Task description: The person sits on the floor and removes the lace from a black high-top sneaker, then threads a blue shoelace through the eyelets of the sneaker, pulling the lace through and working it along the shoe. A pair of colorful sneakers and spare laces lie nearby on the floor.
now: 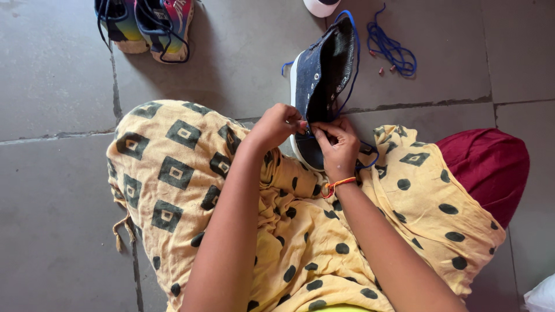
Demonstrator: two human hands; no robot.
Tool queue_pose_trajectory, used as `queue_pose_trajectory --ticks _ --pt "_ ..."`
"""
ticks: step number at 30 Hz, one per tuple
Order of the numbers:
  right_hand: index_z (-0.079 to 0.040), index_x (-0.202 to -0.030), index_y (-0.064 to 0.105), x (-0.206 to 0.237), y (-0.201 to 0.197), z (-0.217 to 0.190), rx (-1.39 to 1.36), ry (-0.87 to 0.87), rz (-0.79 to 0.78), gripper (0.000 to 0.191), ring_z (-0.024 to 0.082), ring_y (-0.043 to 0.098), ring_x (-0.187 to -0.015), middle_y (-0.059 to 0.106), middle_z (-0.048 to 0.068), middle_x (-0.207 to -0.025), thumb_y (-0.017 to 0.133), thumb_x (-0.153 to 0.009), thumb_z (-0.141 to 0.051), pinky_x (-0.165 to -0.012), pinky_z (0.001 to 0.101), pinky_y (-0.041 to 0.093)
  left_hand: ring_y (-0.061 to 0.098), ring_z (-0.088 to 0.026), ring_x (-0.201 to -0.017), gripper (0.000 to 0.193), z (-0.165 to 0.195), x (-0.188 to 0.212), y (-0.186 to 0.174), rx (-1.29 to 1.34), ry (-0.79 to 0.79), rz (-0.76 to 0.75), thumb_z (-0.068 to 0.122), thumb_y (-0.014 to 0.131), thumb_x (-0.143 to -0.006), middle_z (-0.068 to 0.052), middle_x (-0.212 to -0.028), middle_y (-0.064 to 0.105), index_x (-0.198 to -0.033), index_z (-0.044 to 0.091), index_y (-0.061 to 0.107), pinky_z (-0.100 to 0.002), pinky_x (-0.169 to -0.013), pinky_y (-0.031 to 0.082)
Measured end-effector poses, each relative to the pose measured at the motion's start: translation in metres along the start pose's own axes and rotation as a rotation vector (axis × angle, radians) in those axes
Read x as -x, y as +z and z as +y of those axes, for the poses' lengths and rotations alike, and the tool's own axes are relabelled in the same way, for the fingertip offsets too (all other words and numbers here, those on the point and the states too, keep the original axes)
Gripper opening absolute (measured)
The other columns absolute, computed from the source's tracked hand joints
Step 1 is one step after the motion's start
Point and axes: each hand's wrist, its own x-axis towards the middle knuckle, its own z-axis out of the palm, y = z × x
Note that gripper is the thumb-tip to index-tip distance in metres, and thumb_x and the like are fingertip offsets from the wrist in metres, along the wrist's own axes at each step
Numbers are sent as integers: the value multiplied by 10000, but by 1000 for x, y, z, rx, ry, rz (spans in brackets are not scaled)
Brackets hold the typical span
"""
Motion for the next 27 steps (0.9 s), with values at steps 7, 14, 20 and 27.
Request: queue_pose_trajectory --ticks 7,14,20,27 --pt "2 -1027 761 -1 0 6 -74 -22 -15 127 110 621 -820 645 28 -930 764 -899 3 -742 255 497 650 -247 -681 199 3 3 14 -4 80 192 169 801 -843 -160 -753 705 -872 -6 709 -367 -677 522" --pt "-10 -988 775 1 2 8 -17 76 12 120 93 543 -673 625 20 -871 759 -869 -12 -609 251 441 700 -329 -719 150 12 7 28 12 -28 359 141 711 -891 -181 -790 722 -907 -8 697 -407 -703 538" --pt "-15 -992 775 -1 3 13 8 64 19 131 85 530 -648 641 22 -864 763 -864 -40 -592 253 434 647 -432 -910 336 40 28 56 -125 -174 529 307 547 -1047 -240 -942 690 -1017 -17 632 -514 -795 491" --pt "-30 -1007 783 -3 2 17 -17 58 -9 136 94 545 -665 657 28 -866 768 -880 -76 -605 256 447 589 -424 -1002 266 50 38 82 -233 -133 623 254 483 -1025 -217 -1077 593 -1087 10 569 -515 -832 466"
